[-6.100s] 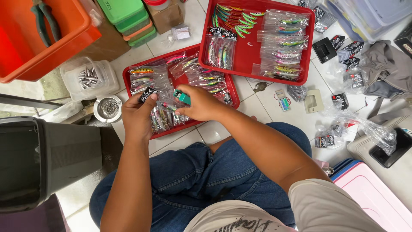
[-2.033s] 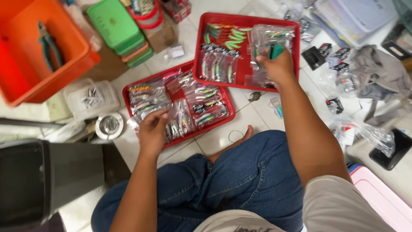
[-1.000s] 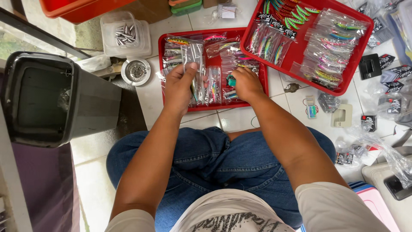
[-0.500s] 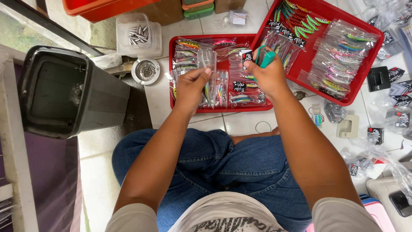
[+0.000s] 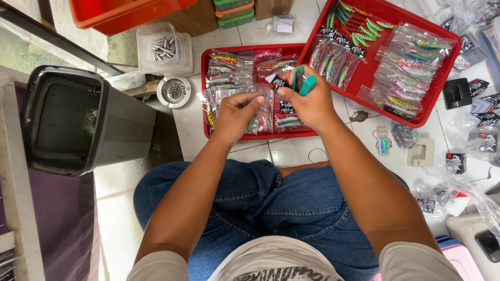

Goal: The person places individual fishing lures into small plastic bags by hand and then organizes the bags into a red plastic tray.

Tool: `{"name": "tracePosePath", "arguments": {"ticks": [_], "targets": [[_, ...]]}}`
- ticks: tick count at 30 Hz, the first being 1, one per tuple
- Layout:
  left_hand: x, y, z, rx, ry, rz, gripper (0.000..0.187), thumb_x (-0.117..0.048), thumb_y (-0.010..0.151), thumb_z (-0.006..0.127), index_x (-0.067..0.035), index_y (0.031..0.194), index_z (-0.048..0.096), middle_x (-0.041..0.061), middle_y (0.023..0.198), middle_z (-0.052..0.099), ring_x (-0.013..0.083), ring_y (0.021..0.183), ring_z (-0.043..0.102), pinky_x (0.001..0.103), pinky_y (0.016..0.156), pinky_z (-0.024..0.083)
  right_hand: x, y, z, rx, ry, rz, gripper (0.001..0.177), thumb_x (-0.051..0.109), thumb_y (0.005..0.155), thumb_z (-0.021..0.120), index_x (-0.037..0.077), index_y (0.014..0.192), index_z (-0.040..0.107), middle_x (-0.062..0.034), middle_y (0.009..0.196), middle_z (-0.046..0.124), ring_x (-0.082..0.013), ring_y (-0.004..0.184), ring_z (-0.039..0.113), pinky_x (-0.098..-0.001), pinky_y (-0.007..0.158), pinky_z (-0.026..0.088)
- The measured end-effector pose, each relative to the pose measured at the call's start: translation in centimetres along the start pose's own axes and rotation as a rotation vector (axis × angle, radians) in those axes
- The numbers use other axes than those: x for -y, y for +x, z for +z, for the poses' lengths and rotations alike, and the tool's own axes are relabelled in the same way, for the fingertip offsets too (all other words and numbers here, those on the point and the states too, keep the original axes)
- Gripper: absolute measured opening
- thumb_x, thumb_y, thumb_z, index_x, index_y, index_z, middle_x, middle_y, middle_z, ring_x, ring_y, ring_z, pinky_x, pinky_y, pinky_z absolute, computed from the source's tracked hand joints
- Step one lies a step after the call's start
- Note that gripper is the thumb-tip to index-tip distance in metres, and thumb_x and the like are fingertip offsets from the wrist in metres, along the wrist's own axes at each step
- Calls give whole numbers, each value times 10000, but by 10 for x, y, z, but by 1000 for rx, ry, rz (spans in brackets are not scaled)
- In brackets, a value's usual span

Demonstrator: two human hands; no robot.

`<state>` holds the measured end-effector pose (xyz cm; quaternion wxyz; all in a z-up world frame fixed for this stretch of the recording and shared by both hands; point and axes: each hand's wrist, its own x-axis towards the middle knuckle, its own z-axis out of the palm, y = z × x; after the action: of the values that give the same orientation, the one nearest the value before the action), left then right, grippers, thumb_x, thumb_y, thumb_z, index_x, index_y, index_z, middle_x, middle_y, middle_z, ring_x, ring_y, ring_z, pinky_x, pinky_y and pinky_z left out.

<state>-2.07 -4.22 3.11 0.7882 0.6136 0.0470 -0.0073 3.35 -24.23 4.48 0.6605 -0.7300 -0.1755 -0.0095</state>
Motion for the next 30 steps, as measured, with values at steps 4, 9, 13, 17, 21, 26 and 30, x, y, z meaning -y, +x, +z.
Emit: {"name": "tracePosePath", "arguments": {"ticks": [4,9,13,17,21,26,30], "targets": [[-17,-8,6,22,63,-12,113,-130,943,801,-79,1043,819,86,799,770,67,721,644,193,572,527,6,-1,3,15,-4,-4,315,102,877,891,49,948,589,-175,1051,723,-227,1037,696,-395,979,530],[-14,-7,7,25,115,-22,103,-124,942,793,-63,1022,815,122,747,758,98,713,656,228,622,553,17,-2,12,57,-89,9,303,114,874,888,78,930,593,-140,1028,748,-221,990,704,-380,965,515],[3,-4,4,29,163,-34,72,-128,937,793,-69,966,822,116,719,754,83,684,644,224,590,540,23,-4,12,69,-153,38,297,109,865,884,94,928,594,-127,1008,757,-238,975,724,-381,955,519],[9,-4,5,37,202,-31,89,-129,931,801,-71,997,814,122,740,763,108,675,687,237,590,556,14,-4,9,68,-218,73,295,109,852,888,111,931,604,-102,972,765,-240,944,731,-376,930,524],[23,-1,-7,19,161,45,240,-92,929,809,-46,1156,747,132,922,770,176,791,716,295,663,610,8,-4,7,72,-280,106,285,66,823,880,115,937,623,-91,914,762,-248,892,735,-355,890,534],[33,3,2,-85,164,95,56,-87,966,765,-56,1008,786,64,807,756,93,762,674,259,672,597,10,-5,15,83,-235,99,285,33,815,869,103,941,624,-94,883,755,-241,849,732,-369,866,547],[37,6,-4,-203,116,127,68,-80,985,739,-39,1015,784,33,788,730,70,791,632,240,702,570,-9,-15,27,57,-81,65,380,190,824,936,105,942,584,-108,840,687,-233,807,662,-394,859,533]]}}
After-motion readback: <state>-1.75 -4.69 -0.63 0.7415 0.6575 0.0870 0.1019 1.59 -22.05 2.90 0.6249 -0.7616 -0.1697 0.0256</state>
